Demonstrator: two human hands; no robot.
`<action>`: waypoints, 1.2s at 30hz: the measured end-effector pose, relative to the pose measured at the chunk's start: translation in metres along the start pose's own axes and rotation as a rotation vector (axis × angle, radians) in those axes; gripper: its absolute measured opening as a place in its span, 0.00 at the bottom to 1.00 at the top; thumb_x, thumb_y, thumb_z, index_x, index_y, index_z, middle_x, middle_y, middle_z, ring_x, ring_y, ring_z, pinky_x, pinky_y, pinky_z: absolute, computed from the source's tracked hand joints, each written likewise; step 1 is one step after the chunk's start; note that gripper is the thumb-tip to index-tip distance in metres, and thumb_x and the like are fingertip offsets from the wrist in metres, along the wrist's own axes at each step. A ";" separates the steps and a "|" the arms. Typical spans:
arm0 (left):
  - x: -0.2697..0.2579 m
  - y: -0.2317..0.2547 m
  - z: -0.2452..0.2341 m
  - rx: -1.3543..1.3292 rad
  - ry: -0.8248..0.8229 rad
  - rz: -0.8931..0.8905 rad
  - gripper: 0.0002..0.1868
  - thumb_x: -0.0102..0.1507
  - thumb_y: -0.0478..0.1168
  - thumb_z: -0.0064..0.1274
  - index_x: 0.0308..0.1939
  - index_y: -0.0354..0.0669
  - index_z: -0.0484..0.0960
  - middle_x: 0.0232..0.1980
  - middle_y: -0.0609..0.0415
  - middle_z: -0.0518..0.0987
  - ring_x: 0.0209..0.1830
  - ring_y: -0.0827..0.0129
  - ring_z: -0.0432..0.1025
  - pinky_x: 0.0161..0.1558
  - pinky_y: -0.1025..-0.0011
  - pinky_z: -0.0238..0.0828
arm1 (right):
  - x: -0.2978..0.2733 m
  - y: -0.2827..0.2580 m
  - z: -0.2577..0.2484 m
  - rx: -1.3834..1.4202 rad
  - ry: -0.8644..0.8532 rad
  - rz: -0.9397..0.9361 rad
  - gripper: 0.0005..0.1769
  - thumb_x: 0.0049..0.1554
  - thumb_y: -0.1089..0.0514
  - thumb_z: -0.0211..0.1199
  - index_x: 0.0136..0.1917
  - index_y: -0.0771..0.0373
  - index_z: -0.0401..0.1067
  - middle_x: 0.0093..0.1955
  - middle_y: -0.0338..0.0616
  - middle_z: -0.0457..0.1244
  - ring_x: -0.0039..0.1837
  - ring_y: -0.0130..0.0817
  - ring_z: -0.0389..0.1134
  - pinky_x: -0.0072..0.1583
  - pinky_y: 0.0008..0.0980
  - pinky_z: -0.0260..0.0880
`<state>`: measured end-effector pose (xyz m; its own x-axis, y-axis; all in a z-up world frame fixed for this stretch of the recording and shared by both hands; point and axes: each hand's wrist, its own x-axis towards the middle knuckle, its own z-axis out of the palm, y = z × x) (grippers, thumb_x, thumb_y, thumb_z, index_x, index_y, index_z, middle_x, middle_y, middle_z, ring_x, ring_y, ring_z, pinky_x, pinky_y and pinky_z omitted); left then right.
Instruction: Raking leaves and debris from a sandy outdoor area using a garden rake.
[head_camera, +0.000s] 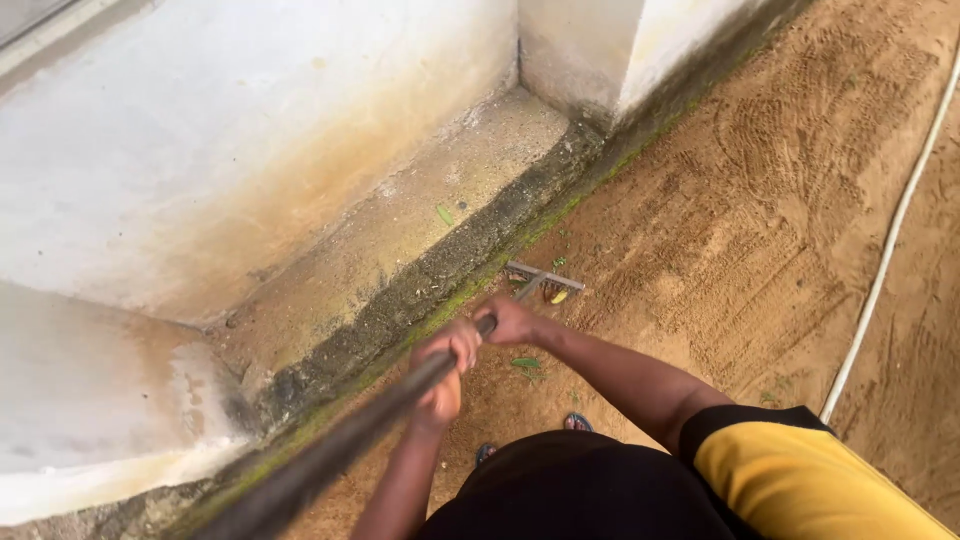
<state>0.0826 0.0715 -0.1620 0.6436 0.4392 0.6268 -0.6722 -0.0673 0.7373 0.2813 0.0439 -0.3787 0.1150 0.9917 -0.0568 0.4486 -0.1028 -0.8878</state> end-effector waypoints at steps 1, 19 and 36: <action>0.002 0.023 0.008 -0.004 -0.007 -0.003 0.47 0.52 0.90 0.28 0.21 0.49 0.68 0.19 0.58 0.64 0.22 0.64 0.61 0.37 0.64 0.66 | -0.018 -0.049 -0.006 0.002 0.008 0.003 0.12 0.42 0.57 0.69 0.42 0.59 0.80 0.38 0.50 0.70 0.44 0.43 0.72 0.50 0.41 0.71; -0.079 0.245 -0.028 -0.051 0.029 -0.294 0.44 0.60 0.88 0.42 0.22 0.51 0.64 0.23 0.58 0.66 0.27 0.66 0.60 0.42 0.65 0.59 | -0.079 -0.217 0.158 0.020 -0.296 -0.005 0.06 0.50 0.63 0.65 0.33 0.53 0.73 0.29 0.30 0.65 0.31 0.26 0.62 0.38 0.29 0.63; 0.023 0.161 0.019 -0.113 -0.227 -0.066 0.40 0.54 0.87 0.22 0.23 0.56 0.61 0.22 0.64 0.60 0.25 0.71 0.57 0.41 0.66 0.61 | -0.090 -0.221 -0.022 -0.378 -0.033 0.213 0.14 0.58 0.53 0.60 0.31 0.50 0.70 0.29 0.31 0.65 0.32 0.25 0.67 0.36 0.28 0.72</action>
<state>-0.0034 0.0536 -0.0244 0.7442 0.2265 0.6284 -0.6547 0.0609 0.7534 0.1917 -0.0243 -0.1675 0.2149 0.9466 -0.2403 0.7119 -0.3203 -0.6250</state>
